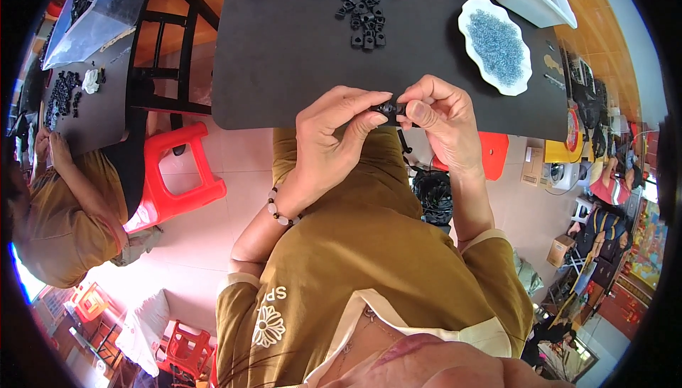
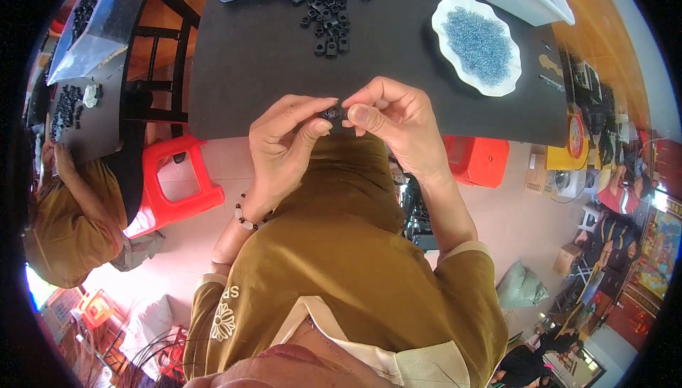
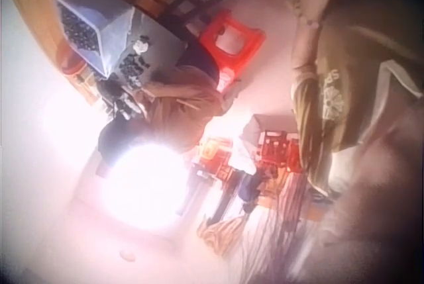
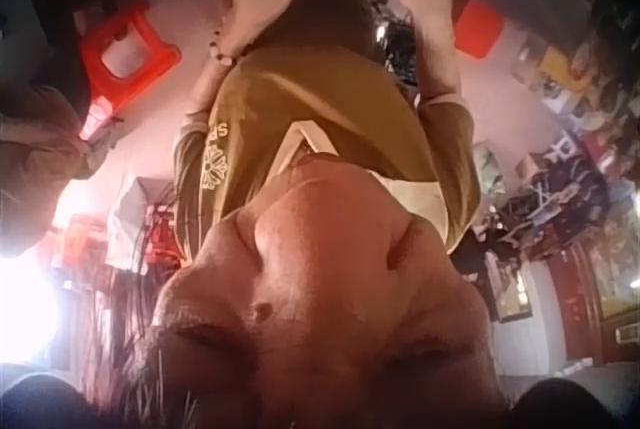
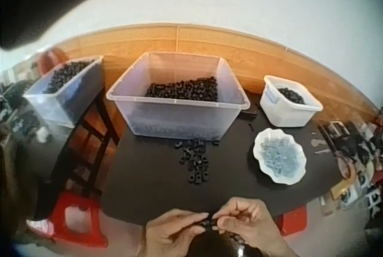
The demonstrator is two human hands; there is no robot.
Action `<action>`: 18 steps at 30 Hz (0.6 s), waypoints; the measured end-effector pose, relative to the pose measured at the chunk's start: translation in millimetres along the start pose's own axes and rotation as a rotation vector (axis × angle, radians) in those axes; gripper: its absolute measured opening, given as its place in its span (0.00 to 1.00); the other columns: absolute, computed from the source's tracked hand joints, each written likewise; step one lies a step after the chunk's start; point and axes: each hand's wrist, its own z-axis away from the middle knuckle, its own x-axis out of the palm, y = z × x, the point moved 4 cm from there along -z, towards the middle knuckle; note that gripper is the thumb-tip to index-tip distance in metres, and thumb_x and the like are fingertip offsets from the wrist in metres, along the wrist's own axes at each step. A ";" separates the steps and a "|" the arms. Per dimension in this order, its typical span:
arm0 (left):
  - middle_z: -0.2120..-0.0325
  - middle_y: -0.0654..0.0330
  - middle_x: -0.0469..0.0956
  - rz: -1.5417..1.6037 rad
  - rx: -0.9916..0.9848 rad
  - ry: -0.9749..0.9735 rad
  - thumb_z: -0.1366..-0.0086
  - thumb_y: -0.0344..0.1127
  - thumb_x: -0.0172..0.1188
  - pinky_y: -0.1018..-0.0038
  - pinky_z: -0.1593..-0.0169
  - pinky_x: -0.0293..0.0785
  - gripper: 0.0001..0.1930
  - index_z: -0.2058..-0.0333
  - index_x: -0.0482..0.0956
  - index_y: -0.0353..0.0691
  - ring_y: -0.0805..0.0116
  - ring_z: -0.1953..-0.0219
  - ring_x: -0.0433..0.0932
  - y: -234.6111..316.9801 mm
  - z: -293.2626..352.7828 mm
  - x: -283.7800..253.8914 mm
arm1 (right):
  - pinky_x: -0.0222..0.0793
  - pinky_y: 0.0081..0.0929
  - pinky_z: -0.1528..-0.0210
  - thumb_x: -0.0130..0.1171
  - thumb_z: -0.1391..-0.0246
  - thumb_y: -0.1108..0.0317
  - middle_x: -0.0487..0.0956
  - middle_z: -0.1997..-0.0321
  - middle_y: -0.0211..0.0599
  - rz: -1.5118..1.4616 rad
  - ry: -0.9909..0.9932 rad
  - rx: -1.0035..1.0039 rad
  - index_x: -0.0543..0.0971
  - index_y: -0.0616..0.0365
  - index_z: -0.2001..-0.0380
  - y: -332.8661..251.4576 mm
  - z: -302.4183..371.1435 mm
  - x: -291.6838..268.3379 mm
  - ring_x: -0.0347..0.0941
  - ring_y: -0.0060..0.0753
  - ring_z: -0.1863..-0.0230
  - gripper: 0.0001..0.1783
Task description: The person assembles plastic cord locks by taking springs from a dish, picking up plastic components from the table and storage containers, and fitting the springs and plastic parts together by hand.
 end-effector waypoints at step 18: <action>0.65 0.57 0.80 -0.330 0.235 0.016 0.45 0.13 0.64 0.78 0.64 0.80 0.17 0.57 0.85 0.36 0.69 0.67 0.79 16.4 13.2 6.2 | 0.71 0.17 0.62 0.65 0.41 0.74 0.80 0.71 0.30 0.185 0.013 -0.017 0.78 0.62 0.72 4.5 9.8 5.1 0.74 0.15 0.67 0.07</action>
